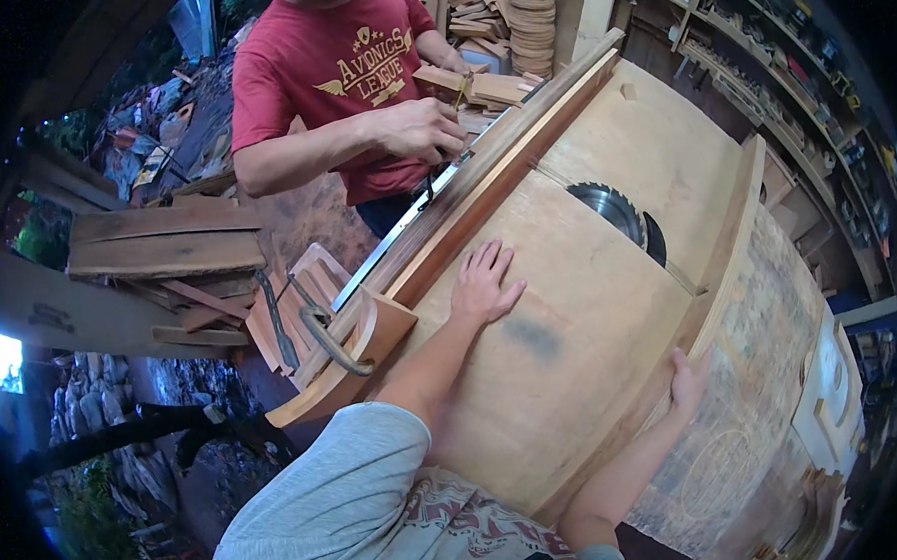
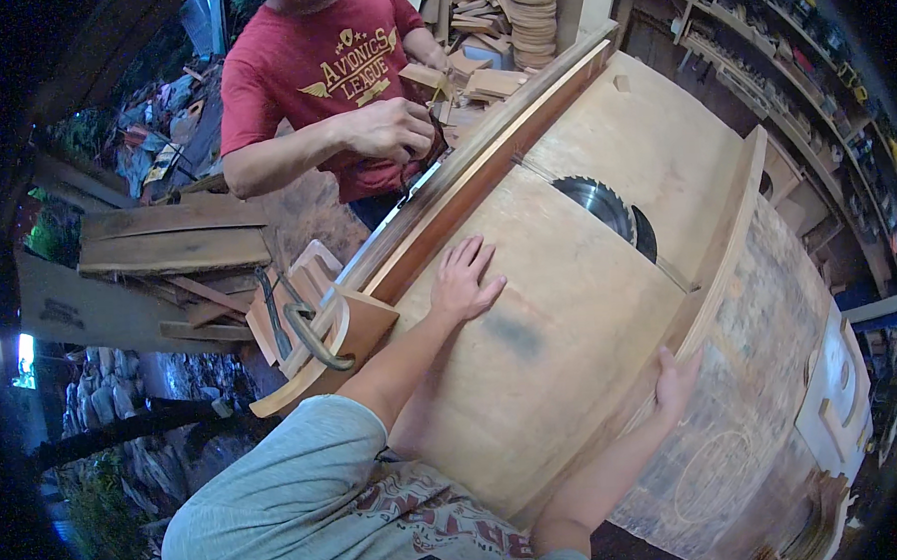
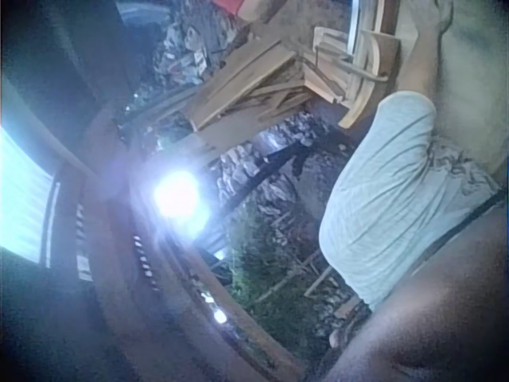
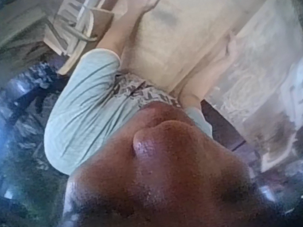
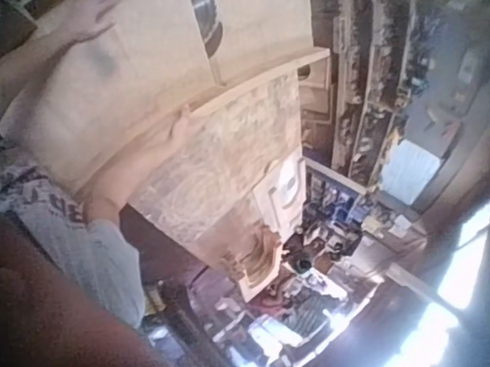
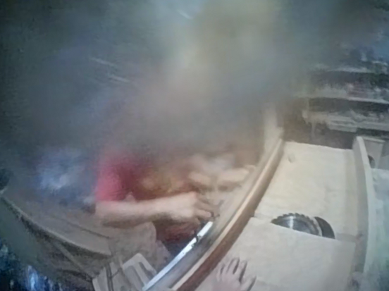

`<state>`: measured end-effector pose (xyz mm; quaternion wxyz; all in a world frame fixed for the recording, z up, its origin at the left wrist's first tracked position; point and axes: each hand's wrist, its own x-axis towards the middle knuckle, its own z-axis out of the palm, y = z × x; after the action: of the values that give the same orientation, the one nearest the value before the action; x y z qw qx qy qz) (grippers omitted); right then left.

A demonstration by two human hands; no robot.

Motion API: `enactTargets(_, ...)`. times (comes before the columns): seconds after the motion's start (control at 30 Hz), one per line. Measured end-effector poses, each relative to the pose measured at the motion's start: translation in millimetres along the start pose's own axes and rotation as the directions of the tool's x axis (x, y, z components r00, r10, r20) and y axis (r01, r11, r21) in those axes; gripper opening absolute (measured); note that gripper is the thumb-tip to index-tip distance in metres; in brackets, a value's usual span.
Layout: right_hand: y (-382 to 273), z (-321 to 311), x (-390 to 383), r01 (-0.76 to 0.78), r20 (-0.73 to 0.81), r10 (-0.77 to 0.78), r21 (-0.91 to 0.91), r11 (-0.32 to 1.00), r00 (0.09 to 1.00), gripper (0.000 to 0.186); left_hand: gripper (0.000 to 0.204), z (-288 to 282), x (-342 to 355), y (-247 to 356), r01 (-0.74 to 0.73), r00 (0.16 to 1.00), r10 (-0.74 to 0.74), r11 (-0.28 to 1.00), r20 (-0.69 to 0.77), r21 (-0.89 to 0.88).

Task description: The person uses a table saw with a sled to cut a curved wooden piece, then measures a wooden component with a tape measure and secures it with a C-clamp.

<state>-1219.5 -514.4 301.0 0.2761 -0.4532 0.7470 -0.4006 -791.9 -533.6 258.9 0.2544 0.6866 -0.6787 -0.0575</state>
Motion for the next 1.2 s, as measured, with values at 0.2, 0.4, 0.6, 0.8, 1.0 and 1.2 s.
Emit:
enactTargets(0.2,-13.3,-0.5,-4.4,-0.029,0.012,0.028,0.035,0.999,1.000,0.083,0.067,-2.0,0.5,0.0,0.010,0.999,-0.012,1.000,0.052,0.022)
enactTargets(0.4,-21.2,-2.8,-8.8,0.018,0.047,-0.021,0.064,0.998,0.999,0.081,0.067,-2.4,0.5,0.9,0.002,0.999,-0.003,1.000,0.044,0.013)
enactTargets(0.6,-6.8,-0.5,-1.7,-0.016,0.014,0.015,0.028,0.999,1.000,0.079,0.067,-2.2,1.3,0.3,-0.004,0.999,0.004,1.000,0.041,0.013)
enactTargets(0.8,-1.1,-0.4,0.0,0.009,0.014,-0.010,0.058,0.998,1.000,0.079,0.065,-2.7,1.4,1.1,-0.014,1.000,0.014,1.000,0.017,0.007)
enactTargets(1.0,0.8,0.2,1.6,-0.011,0.041,0.006,0.128,0.992,0.999,0.078,0.067,-2.9,1.4,1.3,-0.005,0.999,0.004,1.000,0.041,0.031)
enactTargets(1.2,-6.0,-0.8,-1.1,-0.008,0.047,0.003,0.115,0.993,0.999,0.080,0.068,-3.3,1.6,1.6,-0.001,0.999,0.000,1.000,0.048,0.030)
